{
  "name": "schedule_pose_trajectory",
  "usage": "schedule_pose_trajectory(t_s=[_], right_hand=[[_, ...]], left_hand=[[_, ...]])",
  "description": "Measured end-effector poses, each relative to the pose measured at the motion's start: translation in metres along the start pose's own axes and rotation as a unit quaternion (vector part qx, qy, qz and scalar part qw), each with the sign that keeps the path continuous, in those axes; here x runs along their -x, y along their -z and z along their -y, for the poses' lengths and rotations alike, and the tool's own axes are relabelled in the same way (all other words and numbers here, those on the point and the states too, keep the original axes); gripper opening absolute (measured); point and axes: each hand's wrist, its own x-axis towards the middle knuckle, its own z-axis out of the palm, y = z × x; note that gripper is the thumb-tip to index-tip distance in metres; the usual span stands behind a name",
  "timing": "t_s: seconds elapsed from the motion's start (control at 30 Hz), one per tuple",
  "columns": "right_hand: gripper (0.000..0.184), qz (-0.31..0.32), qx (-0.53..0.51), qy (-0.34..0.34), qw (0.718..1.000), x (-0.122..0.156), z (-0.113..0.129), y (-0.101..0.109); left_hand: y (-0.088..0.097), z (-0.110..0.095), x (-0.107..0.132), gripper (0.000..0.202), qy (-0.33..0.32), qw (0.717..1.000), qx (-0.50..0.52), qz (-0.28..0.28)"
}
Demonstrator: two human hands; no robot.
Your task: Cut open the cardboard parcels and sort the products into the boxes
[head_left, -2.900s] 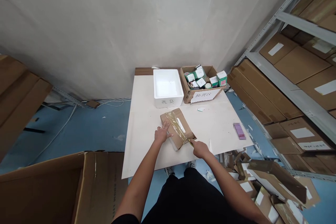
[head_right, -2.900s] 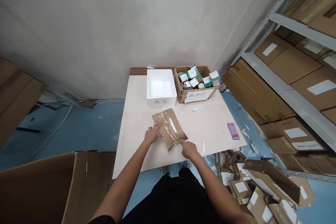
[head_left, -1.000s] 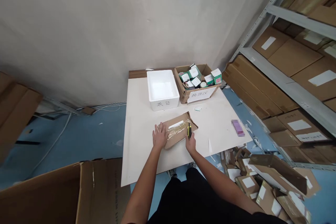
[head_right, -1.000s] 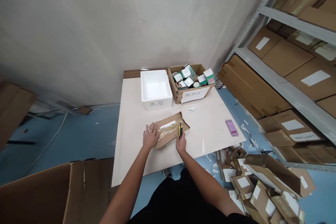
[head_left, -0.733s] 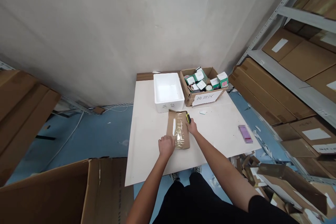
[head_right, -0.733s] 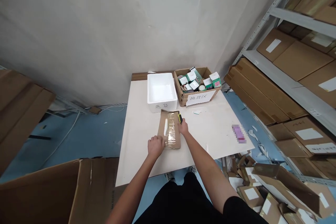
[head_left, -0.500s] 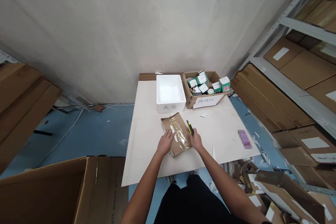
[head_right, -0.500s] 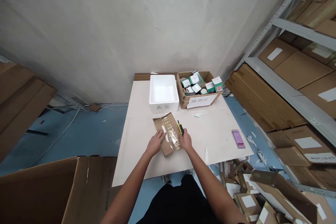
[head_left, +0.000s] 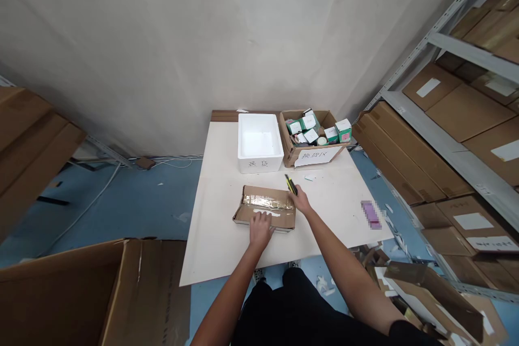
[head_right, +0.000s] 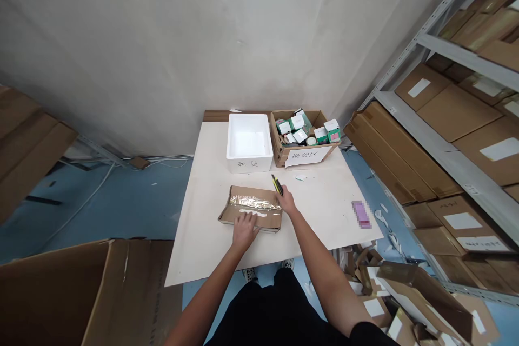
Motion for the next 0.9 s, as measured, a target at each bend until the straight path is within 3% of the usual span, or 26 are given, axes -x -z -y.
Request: schedule_pose_trajectory(t_s=[0.1,0.23,0.4,0.5,0.67,0.9], right_hand=[[0.037,-0.077,-0.062,-0.045,0.994,0.007,0.004,0.015],[0.055,-0.049,-0.067,-0.111,0.990,0.048,-0.008,0.020],[0.063,-0.005,0.071,-0.125,0.990,0.085,-0.021,0.018],[0.060,0.010,0.160,-0.119,0.980,0.087,-0.019,0.013],[0.063,0.021,0.286,-0.119,0.950,0.087,-0.009,-0.001],[0.060,0.003,0.285,-0.114,0.952,0.095,-0.004,-0.003]], left_hand=[[0.000,0.021,-0.013,0.076,-0.054,0.998,0.023,0.005],[-0.013,0.038,-0.026,0.089,-0.040,0.998,0.033,0.024],[-0.038,0.014,-0.028,0.094,0.021,0.999,0.027,0.020],[-0.045,0.002,-0.027,0.097,0.045,0.998,0.028,0.019],[-0.044,0.002,-0.027,0.097,0.044,0.998,0.037,0.013],[-0.041,0.003,-0.025,0.096,0.041,0.998,0.036,0.007]])
